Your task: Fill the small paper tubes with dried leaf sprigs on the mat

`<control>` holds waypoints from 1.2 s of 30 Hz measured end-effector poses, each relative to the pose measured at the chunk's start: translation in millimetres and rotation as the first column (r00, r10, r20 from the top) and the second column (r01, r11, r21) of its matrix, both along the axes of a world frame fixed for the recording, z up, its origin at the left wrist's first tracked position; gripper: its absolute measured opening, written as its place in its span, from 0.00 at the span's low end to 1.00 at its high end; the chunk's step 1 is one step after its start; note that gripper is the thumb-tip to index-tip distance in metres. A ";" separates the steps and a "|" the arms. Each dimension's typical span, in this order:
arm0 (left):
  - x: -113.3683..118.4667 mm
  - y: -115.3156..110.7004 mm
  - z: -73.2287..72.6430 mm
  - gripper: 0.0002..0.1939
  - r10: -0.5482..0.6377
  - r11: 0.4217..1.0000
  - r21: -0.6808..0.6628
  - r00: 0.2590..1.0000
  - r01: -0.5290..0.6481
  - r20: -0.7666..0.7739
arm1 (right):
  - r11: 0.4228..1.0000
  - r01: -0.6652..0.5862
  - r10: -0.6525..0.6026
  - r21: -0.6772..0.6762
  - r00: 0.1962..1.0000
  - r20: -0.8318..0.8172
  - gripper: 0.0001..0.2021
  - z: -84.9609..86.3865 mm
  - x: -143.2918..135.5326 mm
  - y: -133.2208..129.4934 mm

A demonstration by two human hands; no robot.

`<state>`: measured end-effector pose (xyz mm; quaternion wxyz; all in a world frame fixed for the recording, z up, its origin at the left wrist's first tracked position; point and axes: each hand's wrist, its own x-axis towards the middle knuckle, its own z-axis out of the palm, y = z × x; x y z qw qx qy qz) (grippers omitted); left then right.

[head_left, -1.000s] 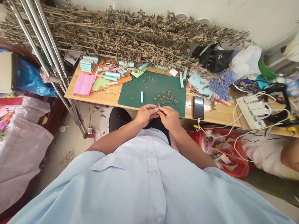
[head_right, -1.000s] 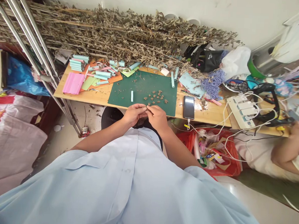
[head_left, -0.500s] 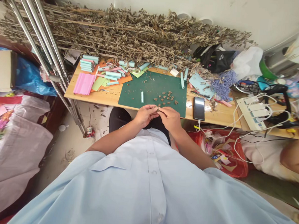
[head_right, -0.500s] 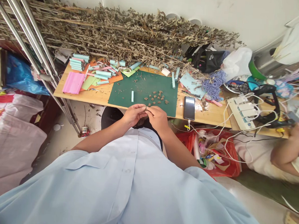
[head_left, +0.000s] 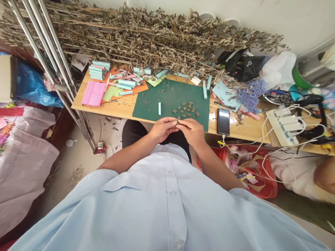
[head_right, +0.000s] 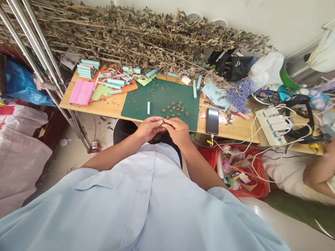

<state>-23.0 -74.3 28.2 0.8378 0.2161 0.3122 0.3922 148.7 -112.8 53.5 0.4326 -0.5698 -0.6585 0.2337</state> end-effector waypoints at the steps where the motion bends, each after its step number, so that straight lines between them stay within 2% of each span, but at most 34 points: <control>1: -0.2 -0.1 0.6 0.18 0.007 1.000 0.010 1.000 -0.008 0.014 | 1.000 0.012 -0.012 -0.003 1.000 -0.018 0.10 0.1 -0.2 -0.3; 4: -0.8 -0.3 1.1 0.19 0.015 1.000 0.022 0.999 -0.016 0.029 | 0.998 0.040 -0.043 -0.045 0.997 -0.058 0.16 0.8 0.1 -0.5; 7: -0.5 -0.7 1.5 0.19 0.033 0.999 0.011 0.999 -0.033 0.003 | 0.986 0.071 -0.083 -0.148 0.993 -0.081 0.18 3.2 0.1 0.2; 11: 2.0 -2.4 3.6 0.19 0.071 0.997 0.020 0.997 -0.070 -0.015 | 0.929 0.096 -0.172 -0.357 0.967 -0.189 0.22 9.6 -4.7 0.7; 14: 4.0 -4.1 4.7 0.20 0.095 0.995 0.035 0.995 -0.094 -0.008 | 0.908 0.102 -0.221 -0.407 0.941 -0.258 0.21 13.8 -9.1 0.3; 19: 4.7 -6.0 6.2 0.20 0.122 0.992 0.016 0.992 -0.122 -0.042 | 0.942 0.069 -0.153 -0.328 0.959 -0.238 0.16 13.3 -8.2 -2.7; 23: 4.8 -6.7 8.1 0.19 0.137 0.991 0.002 0.990 -0.137 -0.039 | 0.984 0.035 -0.045 -0.174 0.997 -0.059 0.13 11.5 -5.4 -5.8; 26: 5.8 -6.9 8.9 0.18 0.153 0.988 -0.010 0.987 -0.153 -0.041 | 0.997 0.029 -0.023 -0.078 0.996 0.081 0.10 12.9 -6.7 -6.3; 29: 6.5 -6.8 8.9 0.17 0.165 0.986 -0.025 0.986 -0.166 -0.039 | 1.000 0.017 -0.017 -0.003 0.989 0.149 0.08 15.3 -9.2 -5.8; 36: 4.0 -5.7 7.8 0.15 0.125 0.991 -0.033 0.991 -0.127 -0.054 | 1.000 0.000 -0.004 0.020 0.979 0.203 0.10 17.3 -10.9 -5.4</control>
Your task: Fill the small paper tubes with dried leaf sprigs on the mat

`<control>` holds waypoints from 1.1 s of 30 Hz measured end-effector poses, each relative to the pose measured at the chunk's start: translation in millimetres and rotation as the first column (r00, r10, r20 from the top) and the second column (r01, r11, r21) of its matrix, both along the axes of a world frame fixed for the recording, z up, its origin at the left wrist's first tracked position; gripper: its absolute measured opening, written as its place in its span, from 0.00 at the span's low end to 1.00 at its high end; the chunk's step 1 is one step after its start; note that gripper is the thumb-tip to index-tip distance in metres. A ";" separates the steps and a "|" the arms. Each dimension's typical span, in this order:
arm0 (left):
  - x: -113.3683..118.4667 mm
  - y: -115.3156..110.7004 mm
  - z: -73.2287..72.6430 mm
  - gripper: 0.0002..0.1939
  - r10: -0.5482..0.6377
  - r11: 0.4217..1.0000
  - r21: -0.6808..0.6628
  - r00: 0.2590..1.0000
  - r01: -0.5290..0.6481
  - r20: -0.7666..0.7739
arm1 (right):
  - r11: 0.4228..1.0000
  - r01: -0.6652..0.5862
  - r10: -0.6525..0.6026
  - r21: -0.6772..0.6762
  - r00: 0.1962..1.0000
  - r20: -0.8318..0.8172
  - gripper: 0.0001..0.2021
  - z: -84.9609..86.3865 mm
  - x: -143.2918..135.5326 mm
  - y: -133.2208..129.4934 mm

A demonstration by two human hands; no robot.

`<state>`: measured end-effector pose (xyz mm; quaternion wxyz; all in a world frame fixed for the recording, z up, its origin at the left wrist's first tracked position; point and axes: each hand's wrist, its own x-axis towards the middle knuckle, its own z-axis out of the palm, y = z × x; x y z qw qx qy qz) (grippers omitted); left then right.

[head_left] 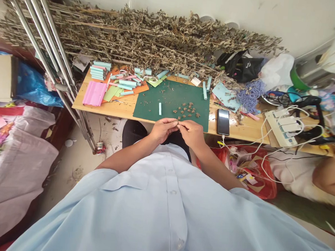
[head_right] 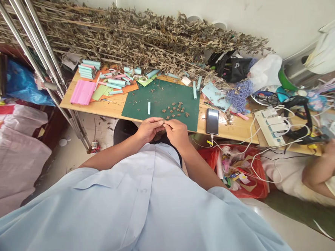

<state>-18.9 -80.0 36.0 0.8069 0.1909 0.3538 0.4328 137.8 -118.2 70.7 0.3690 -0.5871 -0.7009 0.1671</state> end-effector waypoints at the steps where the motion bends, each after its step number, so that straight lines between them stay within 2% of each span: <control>1: -0.4 0.2 -0.2 0.15 -0.005 1.000 0.001 1.000 0.005 0.004 | 1.000 0.005 -0.005 0.008 1.000 -0.002 0.10 -0.8 -0.4 0.0; 7: -2.4 1.2 -2.3 0.16 -0.056 0.998 0.023 0.996 0.054 0.064 | 0.998 0.058 -0.052 0.034 0.988 -0.147 0.09 -7.5 -4.6 -0.8; 11: -4.1 2.2 -3.1 0.16 -0.089 0.996 0.025 0.993 0.087 0.081 | 0.994 0.078 -0.101 -0.074 0.920 -0.379 0.09 -13.0 -3.4 -1.8; 14: -4.7 2.3 -2.9 0.16 -0.104 0.994 0.025 0.990 0.102 0.096 | 0.977 0.039 -0.150 -0.208 0.821 -0.551 0.11 -21.4 -0.5 -0.9; 19: -4.1 1.5 -2.1 0.15 -0.119 0.993 0.020 0.984 0.117 0.131 | 0.948 -0.066 -0.228 -0.311 0.541 -0.810 0.14 -33.5 2.2 4.5; 22: -3.6 1.5 -1.7 0.14 -0.113 0.994 0.003 0.986 0.114 0.122 | 0.935 -0.111 -0.262 -0.337 0.425 -0.866 0.15 -32.2 4.3 8.1; 26: -2.4 1.7 -1.3 0.14 -0.065 0.997 -0.042 0.993 0.070 0.095 | 0.931 -0.102 -0.302 -0.350 0.323 -0.897 0.15 -28.1 10.7 13.4; 30: -2.2 1.4 -1.3 0.13 -0.068 0.997 -0.032 0.991 0.072 0.117 | 0.943 -0.042 -0.304 -0.331 0.298 -0.905 0.16 -31.3 30.7 27.1; 32: -3.1 1.0 -1.3 0.13 -0.064 0.997 -0.029 0.991 0.068 0.114 | 0.946 0.054 -0.317 -0.320 0.362 -0.877 0.15 -36.0 51.4 41.2; 33: -3.6 0.7 -1.3 0.13 -0.061 0.998 -0.028 0.992 0.065 0.108 | 0.937 0.117 -0.346 -0.328 0.427 -0.836 0.15 -38.8 64.2 50.0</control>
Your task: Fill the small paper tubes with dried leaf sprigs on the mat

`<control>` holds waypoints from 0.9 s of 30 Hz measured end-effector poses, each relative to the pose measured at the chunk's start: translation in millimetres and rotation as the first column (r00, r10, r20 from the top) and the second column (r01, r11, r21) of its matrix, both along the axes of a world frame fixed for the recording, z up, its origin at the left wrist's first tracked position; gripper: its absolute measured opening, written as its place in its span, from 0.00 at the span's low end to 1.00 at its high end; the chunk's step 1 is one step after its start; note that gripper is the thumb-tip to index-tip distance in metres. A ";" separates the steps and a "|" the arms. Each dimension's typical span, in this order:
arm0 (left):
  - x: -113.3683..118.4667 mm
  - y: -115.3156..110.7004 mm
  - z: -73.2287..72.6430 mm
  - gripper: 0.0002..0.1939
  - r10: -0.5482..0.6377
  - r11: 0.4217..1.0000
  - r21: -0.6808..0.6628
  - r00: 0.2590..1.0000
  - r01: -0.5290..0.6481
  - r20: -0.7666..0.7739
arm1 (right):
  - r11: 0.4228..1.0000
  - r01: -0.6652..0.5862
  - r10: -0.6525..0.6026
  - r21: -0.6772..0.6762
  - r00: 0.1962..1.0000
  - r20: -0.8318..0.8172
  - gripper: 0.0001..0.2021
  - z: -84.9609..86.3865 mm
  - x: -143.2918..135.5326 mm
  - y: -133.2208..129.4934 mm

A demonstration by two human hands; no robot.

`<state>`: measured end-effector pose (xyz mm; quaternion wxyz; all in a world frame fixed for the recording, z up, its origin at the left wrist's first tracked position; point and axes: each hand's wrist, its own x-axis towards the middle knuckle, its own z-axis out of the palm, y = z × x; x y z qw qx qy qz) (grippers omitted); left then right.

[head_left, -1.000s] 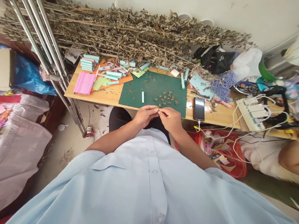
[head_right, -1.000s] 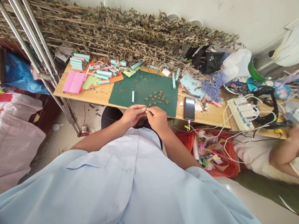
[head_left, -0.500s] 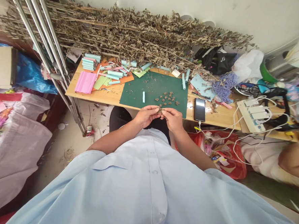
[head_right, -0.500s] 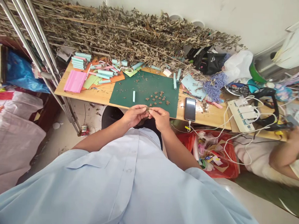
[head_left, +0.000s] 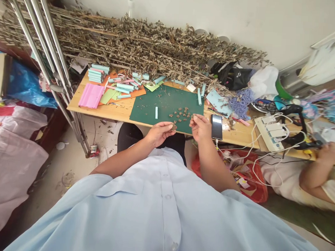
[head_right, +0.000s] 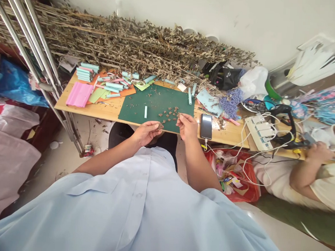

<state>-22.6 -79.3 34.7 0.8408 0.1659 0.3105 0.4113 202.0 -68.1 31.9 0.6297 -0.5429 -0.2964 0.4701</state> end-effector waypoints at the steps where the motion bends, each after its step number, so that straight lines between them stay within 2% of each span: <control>1: -0.4 -0.4 0.1 0.13 0.002 1.000 0.004 1.000 -0.002 -0.007 | 0.999 0.032 -0.028 -0.032 0.992 0.119 0.14 -3.1 13.7 9.6; 2: -0.6 -0.8 0.2 0.13 0.002 1.000 0.009 1.000 -0.002 -0.012 | 0.995 0.068 -0.047 -0.075 0.964 0.261 0.13 -6.2 27.4 19.4; 4: -0.2 -1.8 0.7 0.13 -0.001 1.000 0.021 1.000 0.001 -0.018 | 0.980 0.115 -0.011 -0.161 0.843 0.538 0.11 -12.1 52.1 38.1; 5: 0.3 -2.4 1.1 0.13 -0.006 1.000 0.025 1.000 0.007 -0.021 | 0.972 0.104 0.057 -0.210 0.764 0.643 0.09 -14.6 61.7 45.9; 7: 1.0 -3.4 1.8 0.14 -0.021 0.999 0.032 0.999 0.022 -0.030 | 0.965 0.078 0.171 -0.250 0.536 0.827 0.08 -18.4 73.8 57.5; 9: 0.7 -4.3 2.4 0.15 -0.028 0.999 0.037 0.999 0.030 -0.043 | 0.963 0.014 0.255 -0.270 0.288 0.923 0.10 -20.9 77.2 62.9; 11: -1.3 -4.7 2.9 0.15 -0.027 0.999 0.044 0.998 0.030 -0.056 | 0.954 -0.067 0.297 -0.292 0.092 0.951 0.13 -23.0 75.5 63.0; 14: -5.8 -4.7 3.0 0.16 -0.014 0.999 0.045 0.997 0.017 -0.070 | 0.935 -0.145 0.315 -0.324 -0.083 0.945 0.17 -26.1 71.8 57.5; 19: -9.2 -4.0 0.8 0.16 -0.004 0.999 0.040 0.996 0.008 -0.093 | 0.890 -0.231 0.333 -0.392 -0.257 0.907 0.22 -28.8 76.8 52.0; 22: -7.4 -4.0 0.0 0.16 -0.012 0.999 0.044 0.995 0.017 -0.103 | 0.852 -0.281 0.360 -0.441 -0.298 0.884 0.23 -29.1 82.3 53.6; 24: -5.7 -4.1 0.3 0.16 -0.019 0.999 0.047 0.994 0.024 -0.105 | 0.846 -0.297 0.375 -0.444 -0.262 0.889 0.23 -29.1 84.4 55.1; 27: -3.9 -3.7 1.3 0.16 -0.025 0.998 0.057 0.995 0.030 -0.099 | 0.868 -0.282 0.394 -0.409 -0.111 0.912 0.20 -28.0 84.9 57.9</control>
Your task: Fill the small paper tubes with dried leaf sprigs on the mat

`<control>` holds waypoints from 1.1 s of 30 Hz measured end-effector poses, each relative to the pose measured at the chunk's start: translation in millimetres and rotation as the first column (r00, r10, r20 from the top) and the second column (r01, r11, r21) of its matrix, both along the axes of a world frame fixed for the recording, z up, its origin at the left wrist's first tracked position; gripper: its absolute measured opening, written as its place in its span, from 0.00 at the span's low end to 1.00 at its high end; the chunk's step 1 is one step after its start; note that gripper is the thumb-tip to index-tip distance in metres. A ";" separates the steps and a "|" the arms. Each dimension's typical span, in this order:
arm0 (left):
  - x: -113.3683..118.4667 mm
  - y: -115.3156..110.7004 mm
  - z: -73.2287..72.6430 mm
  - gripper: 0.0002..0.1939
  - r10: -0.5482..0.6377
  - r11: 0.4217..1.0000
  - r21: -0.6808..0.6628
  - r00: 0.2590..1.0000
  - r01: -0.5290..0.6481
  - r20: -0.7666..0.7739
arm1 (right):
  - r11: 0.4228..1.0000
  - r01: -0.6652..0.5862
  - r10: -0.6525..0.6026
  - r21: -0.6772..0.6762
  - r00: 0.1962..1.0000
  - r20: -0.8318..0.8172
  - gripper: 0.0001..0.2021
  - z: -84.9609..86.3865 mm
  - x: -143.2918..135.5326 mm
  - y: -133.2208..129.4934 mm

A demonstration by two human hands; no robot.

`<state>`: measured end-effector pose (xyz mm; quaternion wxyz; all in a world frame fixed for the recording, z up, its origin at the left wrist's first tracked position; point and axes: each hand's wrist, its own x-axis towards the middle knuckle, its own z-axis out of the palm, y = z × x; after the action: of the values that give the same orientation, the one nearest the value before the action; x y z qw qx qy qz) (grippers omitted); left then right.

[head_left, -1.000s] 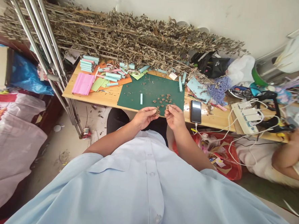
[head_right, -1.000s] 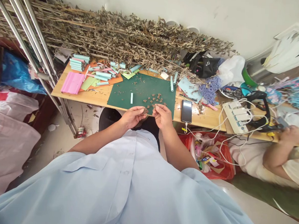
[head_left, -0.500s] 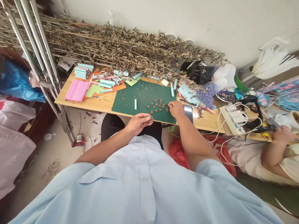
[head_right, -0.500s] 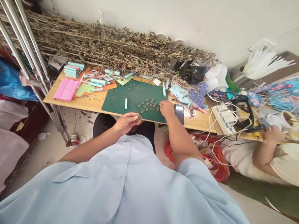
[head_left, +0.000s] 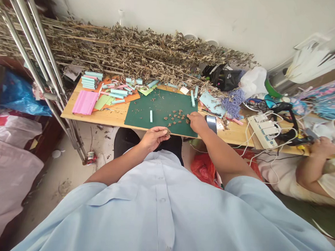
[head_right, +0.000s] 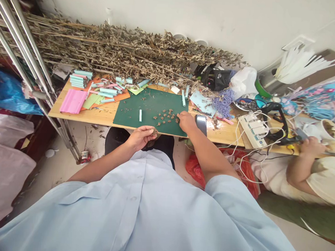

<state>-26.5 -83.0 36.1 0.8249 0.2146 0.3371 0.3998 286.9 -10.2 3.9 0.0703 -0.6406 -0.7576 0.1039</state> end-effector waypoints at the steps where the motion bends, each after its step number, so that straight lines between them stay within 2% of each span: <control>1: 0.2 0.3 0.5 0.16 -0.002 1.000 0.003 1.000 0.002 0.001 | 1.000 0.027 -0.028 -0.004 0.999 -0.036 0.19 1.0 -0.3 1.3; 7: -1.6 0.0 3.5 0.15 -0.010 1.000 0.014 1.000 0.010 -0.014 | 0.981 0.194 -0.195 -0.027 0.980 -0.046 0.13 8.6 -8.1 10.5; 12: -1.9 -2.8 2.6 0.16 -0.031 0.999 0.015 0.999 0.032 -0.032 | 0.949 0.315 -0.316 -0.028 0.948 -0.043 0.12 8.2 -18.3 13.2; 21: -3.2 0.6 0.4 0.17 -0.023 0.999 0.023 0.999 0.024 -0.034 | 0.915 0.403 -0.401 -0.017 0.904 -0.145 0.09 4.7 -19.0 15.8; 27: -4.2 2.5 -1.9 0.17 -0.016 1.000 0.019 0.999 0.017 -0.034 | 0.909 0.416 -0.412 -0.027 0.884 -0.221 0.08 0.5 -15.3 11.7; 33: -4.6 3.7 -1.0 0.16 -0.003 1.000 0.003 0.998 0.003 -0.060 | 0.912 0.410 -0.406 -0.013 0.896 -0.182 0.09 2.7 -19.4 9.9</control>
<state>-31.1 -79.2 35.1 0.8147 0.2283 0.3608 0.3924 267.6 -0.4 6.6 0.1672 -0.7720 -0.5982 0.1347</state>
